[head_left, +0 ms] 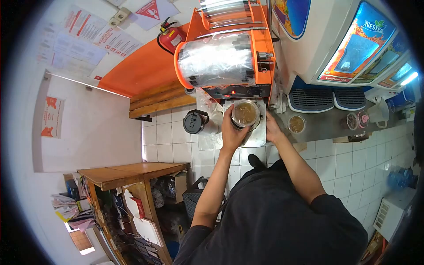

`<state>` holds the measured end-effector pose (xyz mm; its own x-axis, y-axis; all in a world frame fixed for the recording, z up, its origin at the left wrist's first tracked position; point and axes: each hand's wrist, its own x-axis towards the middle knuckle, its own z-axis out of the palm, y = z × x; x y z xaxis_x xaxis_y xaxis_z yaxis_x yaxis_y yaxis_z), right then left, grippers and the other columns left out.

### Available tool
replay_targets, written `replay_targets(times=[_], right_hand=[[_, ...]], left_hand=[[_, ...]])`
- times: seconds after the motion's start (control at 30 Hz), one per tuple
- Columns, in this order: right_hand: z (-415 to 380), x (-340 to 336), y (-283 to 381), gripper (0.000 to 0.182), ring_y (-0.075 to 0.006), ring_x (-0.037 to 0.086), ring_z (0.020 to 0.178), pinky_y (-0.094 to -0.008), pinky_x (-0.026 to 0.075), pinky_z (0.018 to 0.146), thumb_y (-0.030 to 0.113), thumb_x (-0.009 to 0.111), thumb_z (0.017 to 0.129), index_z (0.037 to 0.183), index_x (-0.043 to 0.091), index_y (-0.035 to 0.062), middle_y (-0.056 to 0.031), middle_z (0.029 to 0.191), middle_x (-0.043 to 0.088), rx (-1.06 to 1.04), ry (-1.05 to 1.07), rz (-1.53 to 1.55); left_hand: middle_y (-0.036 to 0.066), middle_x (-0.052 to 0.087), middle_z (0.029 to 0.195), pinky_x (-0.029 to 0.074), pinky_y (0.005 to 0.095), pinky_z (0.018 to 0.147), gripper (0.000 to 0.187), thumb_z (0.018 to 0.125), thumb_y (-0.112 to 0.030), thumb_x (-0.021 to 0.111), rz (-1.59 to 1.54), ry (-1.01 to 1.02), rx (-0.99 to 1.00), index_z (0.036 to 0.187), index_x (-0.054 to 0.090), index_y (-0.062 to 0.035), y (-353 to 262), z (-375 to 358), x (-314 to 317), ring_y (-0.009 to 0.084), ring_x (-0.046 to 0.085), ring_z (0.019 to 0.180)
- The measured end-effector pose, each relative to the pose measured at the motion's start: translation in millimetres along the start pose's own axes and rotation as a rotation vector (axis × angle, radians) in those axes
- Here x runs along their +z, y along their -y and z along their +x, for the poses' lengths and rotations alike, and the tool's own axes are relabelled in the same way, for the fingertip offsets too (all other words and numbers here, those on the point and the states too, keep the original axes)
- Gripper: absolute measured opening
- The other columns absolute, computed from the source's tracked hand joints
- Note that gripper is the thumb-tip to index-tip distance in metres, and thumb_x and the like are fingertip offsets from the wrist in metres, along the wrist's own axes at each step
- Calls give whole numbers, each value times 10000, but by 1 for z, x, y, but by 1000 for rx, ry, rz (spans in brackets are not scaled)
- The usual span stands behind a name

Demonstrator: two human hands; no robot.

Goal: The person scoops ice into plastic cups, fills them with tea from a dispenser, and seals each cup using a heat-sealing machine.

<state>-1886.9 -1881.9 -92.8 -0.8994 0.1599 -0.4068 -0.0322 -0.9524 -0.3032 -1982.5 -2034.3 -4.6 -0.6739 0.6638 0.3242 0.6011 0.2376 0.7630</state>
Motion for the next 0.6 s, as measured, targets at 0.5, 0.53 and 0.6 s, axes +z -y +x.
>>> replay_targets(times=[0.5, 0.53, 0.6], right_hand=[[-86, 38, -7, 547, -302, 417, 1387, -636, 421, 1048, 462, 342, 1060, 1541, 253, 218, -73, 1549, 346, 125, -47, -218], [-90, 40, -7, 577, -369, 444, 1359, -631, 403, 1082, 446, 384, 1051, 1528, 262, 144, -131, 1542, 345, 116, -87, -183], [-90, 35, -9, 559, -389, 459, 1345, -630, 391, 1094, 430, 422, 1042, 1500, 317, 126, -146, 1491, 415, 208, -59, -46]], left_hand=[[167, 551, 1297, 463, 356, 1016, 1366, 541, -61, 852, -741, 5, 61, 1603, -7, -52, -13, 5, 7, 273, 586, 1149], [166, 559, 1291, 465, 362, 1020, 1365, 542, -44, 850, -714, -38, 49, 1602, -10, -51, -13, 4, 5, 273, 593, 1148], [161, 568, 1274, 462, 372, 1029, 1368, 545, -35, 864, -772, -117, 0, 1599, -7, -46, -25, 7, -1, 269, 593, 1155]])
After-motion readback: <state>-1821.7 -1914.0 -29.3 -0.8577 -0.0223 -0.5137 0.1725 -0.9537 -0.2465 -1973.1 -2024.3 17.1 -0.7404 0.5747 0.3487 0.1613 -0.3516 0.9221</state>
